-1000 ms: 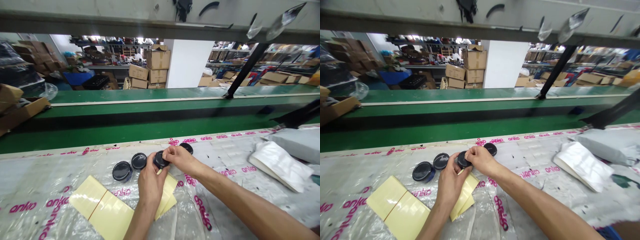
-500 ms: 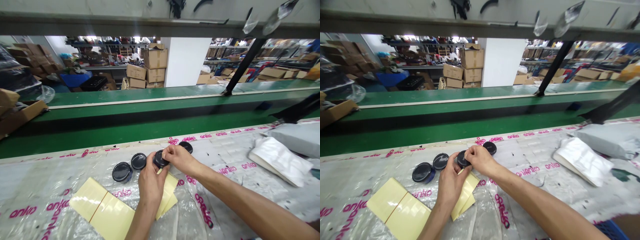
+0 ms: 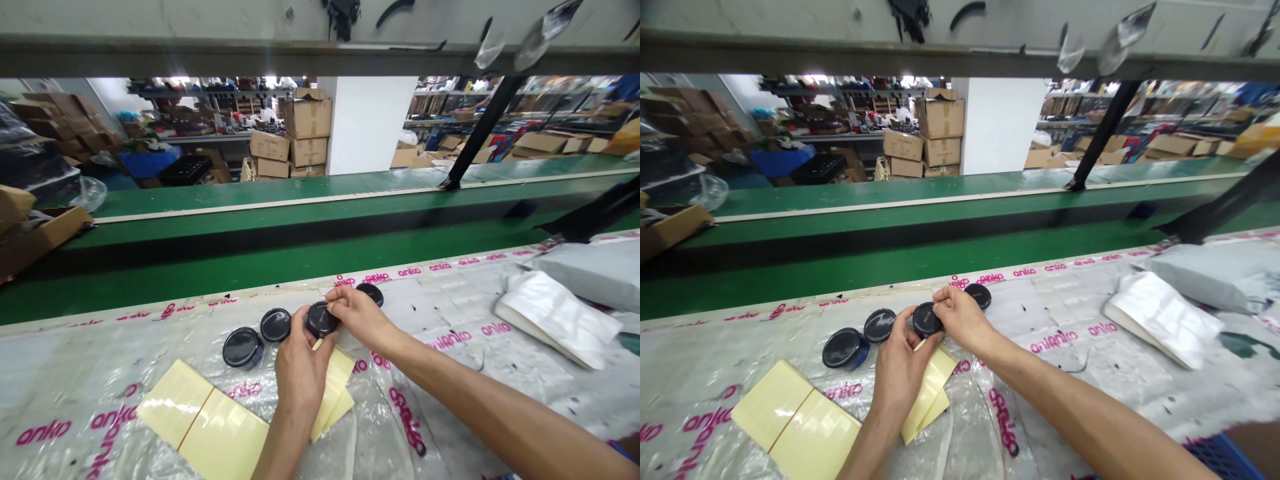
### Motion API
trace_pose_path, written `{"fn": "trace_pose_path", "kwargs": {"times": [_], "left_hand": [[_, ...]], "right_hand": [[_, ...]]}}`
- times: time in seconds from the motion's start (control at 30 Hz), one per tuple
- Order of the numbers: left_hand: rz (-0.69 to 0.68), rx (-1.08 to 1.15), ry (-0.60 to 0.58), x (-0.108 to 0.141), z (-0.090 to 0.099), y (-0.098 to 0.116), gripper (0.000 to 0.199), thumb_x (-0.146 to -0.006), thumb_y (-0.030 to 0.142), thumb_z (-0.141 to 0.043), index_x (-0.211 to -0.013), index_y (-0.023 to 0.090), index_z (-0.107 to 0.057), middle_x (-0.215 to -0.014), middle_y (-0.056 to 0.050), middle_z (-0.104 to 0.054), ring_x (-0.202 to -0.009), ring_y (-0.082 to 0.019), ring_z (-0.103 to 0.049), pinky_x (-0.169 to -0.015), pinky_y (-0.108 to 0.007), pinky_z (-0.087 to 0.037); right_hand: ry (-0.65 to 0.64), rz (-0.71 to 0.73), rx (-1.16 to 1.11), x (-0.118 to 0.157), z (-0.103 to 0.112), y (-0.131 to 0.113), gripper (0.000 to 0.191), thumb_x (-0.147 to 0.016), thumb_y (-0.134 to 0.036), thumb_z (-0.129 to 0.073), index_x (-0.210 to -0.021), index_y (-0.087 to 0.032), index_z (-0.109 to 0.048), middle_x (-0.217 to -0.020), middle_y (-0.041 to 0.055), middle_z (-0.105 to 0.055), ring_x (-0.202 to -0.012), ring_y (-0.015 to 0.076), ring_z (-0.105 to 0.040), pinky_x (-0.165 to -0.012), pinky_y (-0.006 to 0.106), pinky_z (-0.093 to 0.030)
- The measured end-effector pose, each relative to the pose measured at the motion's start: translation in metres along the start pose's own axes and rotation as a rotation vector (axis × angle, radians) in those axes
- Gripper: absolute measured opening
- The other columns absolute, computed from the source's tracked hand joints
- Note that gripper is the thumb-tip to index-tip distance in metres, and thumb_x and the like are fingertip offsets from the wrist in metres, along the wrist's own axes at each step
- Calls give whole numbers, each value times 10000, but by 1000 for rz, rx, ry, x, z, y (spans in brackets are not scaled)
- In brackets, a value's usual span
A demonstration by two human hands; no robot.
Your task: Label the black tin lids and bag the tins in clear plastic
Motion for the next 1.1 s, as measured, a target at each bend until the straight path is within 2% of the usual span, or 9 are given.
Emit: {"fn": "trace_pose_path", "kwargs": {"times": [0.23,0.37,0.43,0.53,0.7,0.77,0.87,1.0,1.1], "left_hand": [[-2,28,-8,-1,-1,-3,505,-830,360,-711,-1294,276,-530,-674,66,-588,-637,-167,-586,-590,-249,-367],[-11,22,-14,0,-1,-2,485,-843,346,-700,-1292,274,-531,-676,65,-582,-638,-165,-578,-598,-251,-366],[-13,15,-18,0,-1,-1,487,-848,324,-690,-1304,266,-528,-687,62,-585,-646,-164,-577,-610,-253,-374],[-13,14,-36,-1,-2,-2,512,-847,293,-676,-1333,252,-517,-708,53,-591,-667,-169,-581,-628,-258,-382],[-9,15,-48,-1,-2,-4,549,-863,308,-638,-1385,225,-491,-736,33,-612,-693,-189,-596,-643,-273,-382],[-5,22,-58,-1,-2,-4,571,-879,308,-607,-1424,220,-459,-757,22,-630,-720,-200,-610,-657,-279,-384],[11,6,-73,1,-4,-5,647,-859,234,-594,-1475,208,-399,-766,20,-645,-746,-208,-621,-668,-283,-376],[0,-28,-75,3,-7,-6,742,-828,189,-592,-1518,182,-321,-746,30,-619,-729,-208,-604,-663,-286,-362],[-29,24,-41,4,-3,-5,747,-849,302,-628,-1517,173,-321,-726,45,-573,-690,-195,-572,-668,-290,-378]], "right_hand": [[-65,36,-74,1,-8,1,291,-730,-340,-727,-936,-196,-580,-882,44,-677,-828,213,-651,-732,311,-499],[-24,99,52,1,-2,-4,178,-869,-365,-580,-845,-195,-626,-802,45,-671,-767,208,-632,-680,305,-470],[-25,111,80,3,-3,-6,198,-891,-373,-573,-890,-190,-651,-834,51,-686,-791,215,-636,-701,312,-470],[-26,109,147,8,-8,-11,252,-825,-329,-699,-1019,-177,-648,-954,64,-710,-884,231,-649,-778,326,-480],[-20,139,313,17,-10,-28,295,-860,-252,-686,-1129,-143,-635,-1102,111,-707,-1025,262,-646,-894,377,-486],[-61,225,417,23,-10,-40,388,-897,-290,-665,-1250,-139,-608,-1243,140,-667,-1135,283,-617,-973,414,-469],[-121,394,656,34,-14,-55,564,-860,-278,-723,-1377,-145,-542,-1369,151,-598,-1250,308,-552,-1038,438,-442],[-120,505,890,40,-22,-60,528,-815,-198,-743,-1316,-128,-591,-1266,137,-659,-1157,309,-600,-991,428,-483],[26,500,1007,37,-15,-63,513,-835,-220,-735,-1311,-85,-597,-1244,163,-666,-1146,332,-597,-984,450,-494]]}}
Point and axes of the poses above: each hand's wrist, its own x-axis away from the middle knuckle, its own z-axis out of the back of the hand, y = z × x, the point moved 10 cm from there along -x, towards the middle knuckle
